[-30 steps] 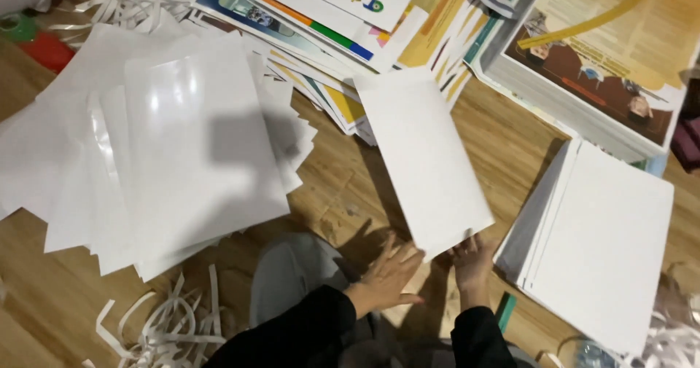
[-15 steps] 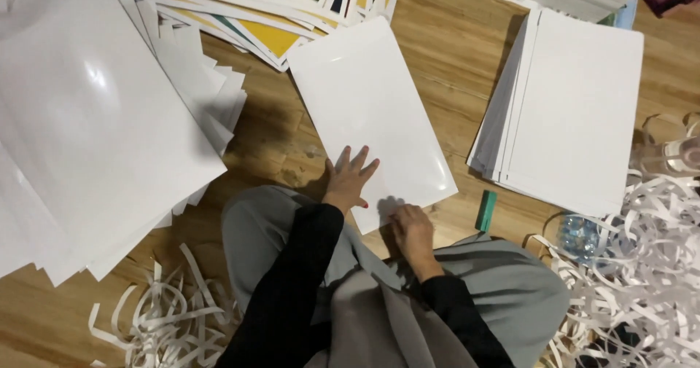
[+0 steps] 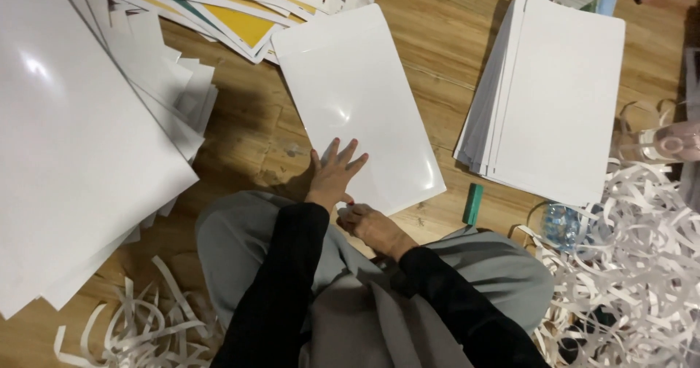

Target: The person sits on the floor and repeatedly applies glue to the edges of white paper sheets using a green glue stick. They then place the glued sheets onto a stack of papers to their right.

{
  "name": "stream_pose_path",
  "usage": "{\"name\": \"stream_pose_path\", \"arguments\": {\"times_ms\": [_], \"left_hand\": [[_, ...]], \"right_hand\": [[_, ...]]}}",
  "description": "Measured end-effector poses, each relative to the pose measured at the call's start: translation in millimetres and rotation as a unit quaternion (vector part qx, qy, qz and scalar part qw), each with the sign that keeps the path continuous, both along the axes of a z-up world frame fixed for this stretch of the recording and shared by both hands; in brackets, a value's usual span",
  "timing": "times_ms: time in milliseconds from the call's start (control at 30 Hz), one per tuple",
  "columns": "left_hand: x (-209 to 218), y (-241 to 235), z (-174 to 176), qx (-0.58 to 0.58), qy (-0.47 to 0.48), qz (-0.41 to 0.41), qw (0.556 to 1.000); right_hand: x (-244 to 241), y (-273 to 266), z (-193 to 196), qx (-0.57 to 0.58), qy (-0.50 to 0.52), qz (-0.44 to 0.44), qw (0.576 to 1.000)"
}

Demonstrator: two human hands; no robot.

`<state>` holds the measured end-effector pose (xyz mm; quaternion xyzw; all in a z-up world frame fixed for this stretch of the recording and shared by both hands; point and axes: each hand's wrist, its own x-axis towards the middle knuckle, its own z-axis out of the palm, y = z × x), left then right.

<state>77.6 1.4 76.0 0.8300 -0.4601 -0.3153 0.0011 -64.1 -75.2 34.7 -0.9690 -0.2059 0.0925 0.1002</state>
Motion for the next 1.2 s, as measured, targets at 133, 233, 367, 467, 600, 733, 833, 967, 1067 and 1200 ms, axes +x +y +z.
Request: {"name": "stream_pose_path", "arguments": {"times_ms": [133, 233, 367, 467, 600, 733, 833, 967, 1067, 1200], "left_hand": [[-1.0, 0.2, 1.6, 0.008, -0.007, 0.001, 1.000], [-0.9, 0.4, 5.2, 0.010, -0.005, 0.004, 1.000], [-1.0, 0.5, 0.8, 0.015, -0.014, -0.002, 1.000], [-0.5, -0.2, 5.0, 0.018, -0.003, 0.006, 1.000], [-3.1, 1.3, 6.9, 0.016, -0.004, 0.005, 1.000], [-1.5, 0.8, 4.8, 0.015, -0.009, 0.007, 1.000], [-1.0, 0.3, 3.0, 0.011, -0.011, 0.008, 1.000], [-1.3, 0.3, 0.3, 0.002, -0.014, 0.010, 1.000], [-2.1, 0.7, -1.7, 0.000, -0.009, 0.014, 1.000], [-0.8, 0.6, -4.6, -0.001, -0.011, 0.013, 1.000]], "right_hand": [[-10.4, -9.0, -11.7, -0.001, -0.025, 0.023, 0.999], [-7.2, -6.3, -3.1, -0.010, -0.057, 0.025, 0.998], [4.2, -4.1, 3.4, -0.060, -0.097, 0.088, 0.990], [10.0, 0.4, 20.8, -0.075, -0.077, 0.100, 0.989], [6.3, 5.0, -0.7, -0.113, -0.157, 0.144, 0.971], [7.1, 1.3, 7.2, -0.090, -0.196, 0.148, 0.965], [4.0, -7.1, 14.4, -0.046, -0.207, 0.133, 0.968], [3.3, -8.6, 20.9, -0.009, -0.208, 0.116, 0.971], [7.7, -4.1, 31.6, 0.005, -0.197, 0.118, 0.973], [3.2, -13.3, -12.9, -0.043, -0.154, 0.139, 0.977]]}}
